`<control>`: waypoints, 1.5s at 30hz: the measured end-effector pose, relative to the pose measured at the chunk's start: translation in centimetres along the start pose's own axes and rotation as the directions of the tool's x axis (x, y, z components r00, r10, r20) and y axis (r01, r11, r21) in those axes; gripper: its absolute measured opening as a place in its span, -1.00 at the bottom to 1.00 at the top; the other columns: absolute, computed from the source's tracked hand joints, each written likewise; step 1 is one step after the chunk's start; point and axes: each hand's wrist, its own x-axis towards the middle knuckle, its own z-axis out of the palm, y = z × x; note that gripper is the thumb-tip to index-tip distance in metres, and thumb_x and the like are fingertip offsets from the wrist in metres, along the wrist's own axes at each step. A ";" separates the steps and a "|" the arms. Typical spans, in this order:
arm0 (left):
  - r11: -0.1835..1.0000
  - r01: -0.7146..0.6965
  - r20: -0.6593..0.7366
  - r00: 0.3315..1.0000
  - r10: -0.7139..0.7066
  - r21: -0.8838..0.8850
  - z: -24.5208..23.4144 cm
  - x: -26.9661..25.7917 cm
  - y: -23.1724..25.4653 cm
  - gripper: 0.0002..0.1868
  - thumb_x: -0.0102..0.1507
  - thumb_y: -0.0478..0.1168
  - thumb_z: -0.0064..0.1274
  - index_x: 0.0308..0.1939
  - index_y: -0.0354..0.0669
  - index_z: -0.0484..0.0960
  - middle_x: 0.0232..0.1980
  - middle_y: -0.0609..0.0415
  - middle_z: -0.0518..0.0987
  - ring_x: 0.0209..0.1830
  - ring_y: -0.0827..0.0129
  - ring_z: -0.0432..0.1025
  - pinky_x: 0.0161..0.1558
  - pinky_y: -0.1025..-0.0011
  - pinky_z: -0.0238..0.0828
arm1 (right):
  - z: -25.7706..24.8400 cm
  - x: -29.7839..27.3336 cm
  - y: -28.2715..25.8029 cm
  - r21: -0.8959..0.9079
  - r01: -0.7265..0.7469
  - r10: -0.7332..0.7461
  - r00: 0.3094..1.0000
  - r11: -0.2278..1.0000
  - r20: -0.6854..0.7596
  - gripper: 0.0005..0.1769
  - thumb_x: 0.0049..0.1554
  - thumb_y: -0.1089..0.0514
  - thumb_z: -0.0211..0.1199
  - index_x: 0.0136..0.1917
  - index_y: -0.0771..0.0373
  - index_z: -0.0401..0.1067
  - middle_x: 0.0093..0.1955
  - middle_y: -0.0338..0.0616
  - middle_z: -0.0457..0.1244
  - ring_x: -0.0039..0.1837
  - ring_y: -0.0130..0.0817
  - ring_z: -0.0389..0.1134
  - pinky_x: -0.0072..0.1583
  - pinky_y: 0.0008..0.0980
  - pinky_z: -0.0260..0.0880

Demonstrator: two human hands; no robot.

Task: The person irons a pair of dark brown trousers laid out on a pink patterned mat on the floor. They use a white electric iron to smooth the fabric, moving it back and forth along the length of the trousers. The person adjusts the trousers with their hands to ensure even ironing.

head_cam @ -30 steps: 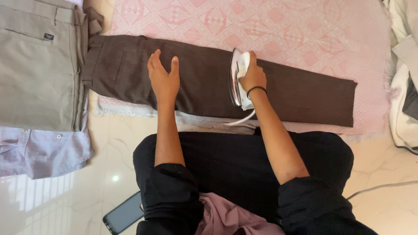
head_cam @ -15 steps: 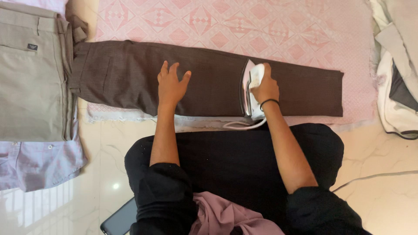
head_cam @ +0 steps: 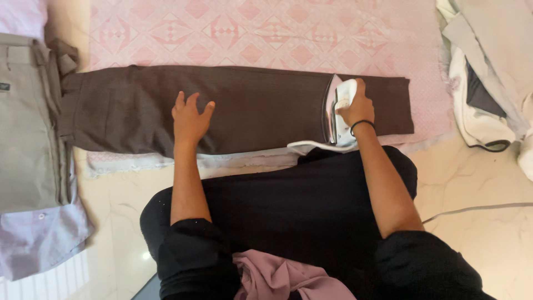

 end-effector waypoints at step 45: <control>0.993 0.047 -0.017 0.999 -0.045 0.112 -5.4 -1.1 3.6 -0.33 0.34 0.14 0.13 0.42 -0.15 0.44 0.64 -0.31 -0.06 0.61 -0.24 -0.12 0.34 -0.12 0.18 | -2.5 8.3 7.6 -0.030 -0.035 0.032 0.995 0.999 -0.099 0.24 -0.22 0.13 0.67 0.53 0.01 -0.06 0.16 0.21 0.35 0.14 0.14 0.45 0.11 -0.04 0.50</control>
